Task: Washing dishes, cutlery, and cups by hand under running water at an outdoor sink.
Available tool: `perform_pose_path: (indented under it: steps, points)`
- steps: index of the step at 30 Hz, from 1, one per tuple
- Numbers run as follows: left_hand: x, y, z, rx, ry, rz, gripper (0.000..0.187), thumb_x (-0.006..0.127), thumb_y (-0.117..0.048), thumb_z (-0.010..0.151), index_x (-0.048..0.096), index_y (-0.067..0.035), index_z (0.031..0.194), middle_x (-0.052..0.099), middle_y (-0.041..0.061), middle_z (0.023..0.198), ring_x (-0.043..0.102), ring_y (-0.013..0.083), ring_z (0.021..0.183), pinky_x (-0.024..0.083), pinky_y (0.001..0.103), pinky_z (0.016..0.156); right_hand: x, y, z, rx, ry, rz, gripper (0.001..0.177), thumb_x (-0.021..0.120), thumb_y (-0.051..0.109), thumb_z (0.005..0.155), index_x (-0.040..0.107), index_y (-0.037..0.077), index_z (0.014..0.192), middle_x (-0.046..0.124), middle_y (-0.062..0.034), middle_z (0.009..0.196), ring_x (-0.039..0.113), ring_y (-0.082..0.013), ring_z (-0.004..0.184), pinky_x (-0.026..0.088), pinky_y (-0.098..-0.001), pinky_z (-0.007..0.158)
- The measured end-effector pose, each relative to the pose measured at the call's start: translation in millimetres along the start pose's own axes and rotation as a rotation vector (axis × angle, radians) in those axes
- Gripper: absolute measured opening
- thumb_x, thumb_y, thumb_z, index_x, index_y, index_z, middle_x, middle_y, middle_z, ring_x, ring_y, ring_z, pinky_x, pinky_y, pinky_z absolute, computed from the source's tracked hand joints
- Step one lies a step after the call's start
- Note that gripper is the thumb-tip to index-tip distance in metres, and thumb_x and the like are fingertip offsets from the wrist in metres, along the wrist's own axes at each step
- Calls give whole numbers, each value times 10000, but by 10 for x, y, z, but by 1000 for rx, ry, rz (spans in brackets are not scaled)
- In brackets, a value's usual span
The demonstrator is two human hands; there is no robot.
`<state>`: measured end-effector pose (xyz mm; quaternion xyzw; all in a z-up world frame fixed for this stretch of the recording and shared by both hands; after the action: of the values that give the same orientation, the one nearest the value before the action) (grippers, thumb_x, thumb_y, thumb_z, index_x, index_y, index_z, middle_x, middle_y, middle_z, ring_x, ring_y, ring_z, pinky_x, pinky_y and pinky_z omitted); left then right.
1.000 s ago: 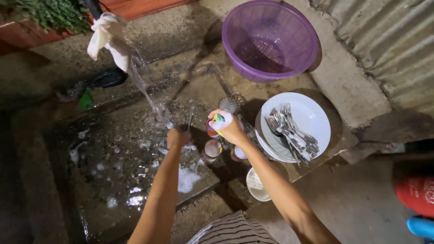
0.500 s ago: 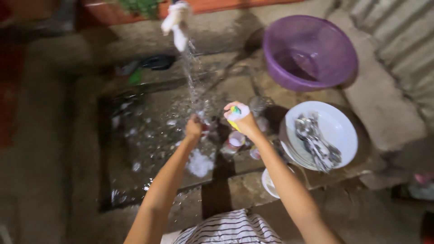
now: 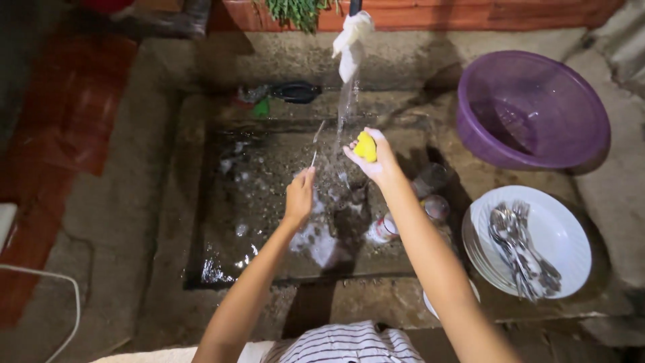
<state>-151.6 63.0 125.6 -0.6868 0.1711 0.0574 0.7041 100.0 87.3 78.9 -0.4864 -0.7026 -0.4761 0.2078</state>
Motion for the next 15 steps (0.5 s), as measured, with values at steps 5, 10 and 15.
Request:
perform_pose_path:
  steps: [5,10,15]
  points:
    - [86,11,267,38,101,-36,458,455,-392,1095,647,-35,882,529,50,652,485,141,613,414,344,581,368,107,336,61,-180,-57,233,637,358,913,611,141,993,602,-83,863,577,-279,796,545,-521,852]
    - [183,-101,329,-45,157,-166,225,460,-259,1042,631,-131,1114,565,0,644,491,102,566,405,299,522,163,170,1634,56,-98,-11,207,601,319,963,625,118,1005,652,-84,869,610,-270,809,536,-434,744]
    - [411,59,435,-82,282,-371,152,460,-167,1068,590,-89,1069,619,-6,760,516,94,582,414,277,500,557,182,1780,13,121,-131,134,661,276,950,620,149,958,604,-52,791,562,-246,717,495,-442,636]
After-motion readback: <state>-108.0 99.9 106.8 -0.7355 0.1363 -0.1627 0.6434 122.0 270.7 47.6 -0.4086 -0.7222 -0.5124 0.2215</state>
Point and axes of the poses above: each hand's wrist, its own z-axis towards the middle knuckle, its own x-axis out of the palm, y = z × x, the point moved 10 cm from there along z, towards the middle knuckle
